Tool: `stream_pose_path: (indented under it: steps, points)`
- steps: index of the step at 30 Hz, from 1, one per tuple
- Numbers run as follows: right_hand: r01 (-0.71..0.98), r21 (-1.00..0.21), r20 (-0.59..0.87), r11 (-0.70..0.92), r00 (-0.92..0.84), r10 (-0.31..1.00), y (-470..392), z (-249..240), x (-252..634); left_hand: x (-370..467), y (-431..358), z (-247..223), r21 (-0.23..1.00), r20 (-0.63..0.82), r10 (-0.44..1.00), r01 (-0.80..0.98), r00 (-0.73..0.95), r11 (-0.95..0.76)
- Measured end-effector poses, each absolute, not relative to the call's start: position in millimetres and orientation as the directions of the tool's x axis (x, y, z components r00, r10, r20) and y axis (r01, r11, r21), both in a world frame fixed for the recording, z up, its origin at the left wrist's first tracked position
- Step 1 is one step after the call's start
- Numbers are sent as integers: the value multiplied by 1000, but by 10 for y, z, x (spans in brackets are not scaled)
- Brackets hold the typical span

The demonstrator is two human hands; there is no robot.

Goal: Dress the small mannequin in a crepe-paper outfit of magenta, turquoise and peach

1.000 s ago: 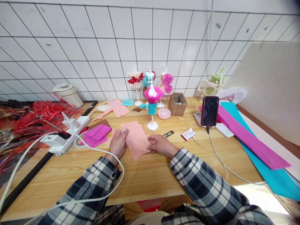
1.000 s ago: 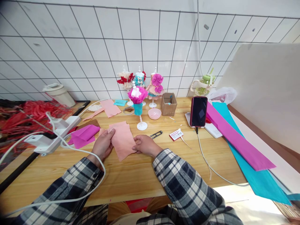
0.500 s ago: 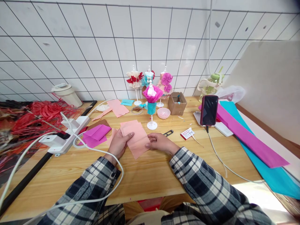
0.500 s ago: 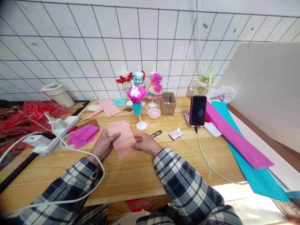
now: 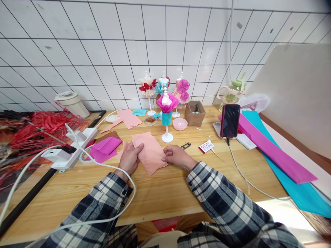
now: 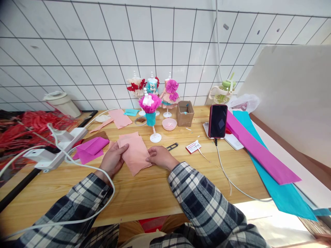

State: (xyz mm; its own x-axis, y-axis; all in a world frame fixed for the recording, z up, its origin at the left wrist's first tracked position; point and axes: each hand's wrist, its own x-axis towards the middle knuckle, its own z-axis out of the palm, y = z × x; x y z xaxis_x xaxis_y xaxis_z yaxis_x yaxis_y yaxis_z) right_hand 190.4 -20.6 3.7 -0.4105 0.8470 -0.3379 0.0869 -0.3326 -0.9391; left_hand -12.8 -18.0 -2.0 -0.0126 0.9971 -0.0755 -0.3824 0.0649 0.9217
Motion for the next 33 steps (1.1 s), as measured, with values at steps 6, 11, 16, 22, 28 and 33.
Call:
stream_pose_path:
  steps: [6,11,16,22,28,33]
  points:
    - [123,-969,-245,-213,-422,873,-171,-30,1907,-116,-191,-3,911,-100,995,-404,-18,84]
    - [107,-974,-228,-201,-464,856,-168,-50,1917,-70,-226,62,945,5,998,-328,67,17]
    - [113,-977,-215,-183,-489,846,-178,-38,1916,-81,-212,54,954,-16,999,-299,46,29]
    - [105,-977,-211,-184,-513,832,-180,-41,1912,-101,-197,19,952,-15,1000,-304,3,16]
    - [130,-979,-203,-157,-558,804,-187,-45,1915,-119,-178,-7,945,-23,998,-328,-64,1]
    - [152,-985,-159,-82,-615,772,-218,3,1922,-105,-192,21,950,5,997,-312,-74,-28]
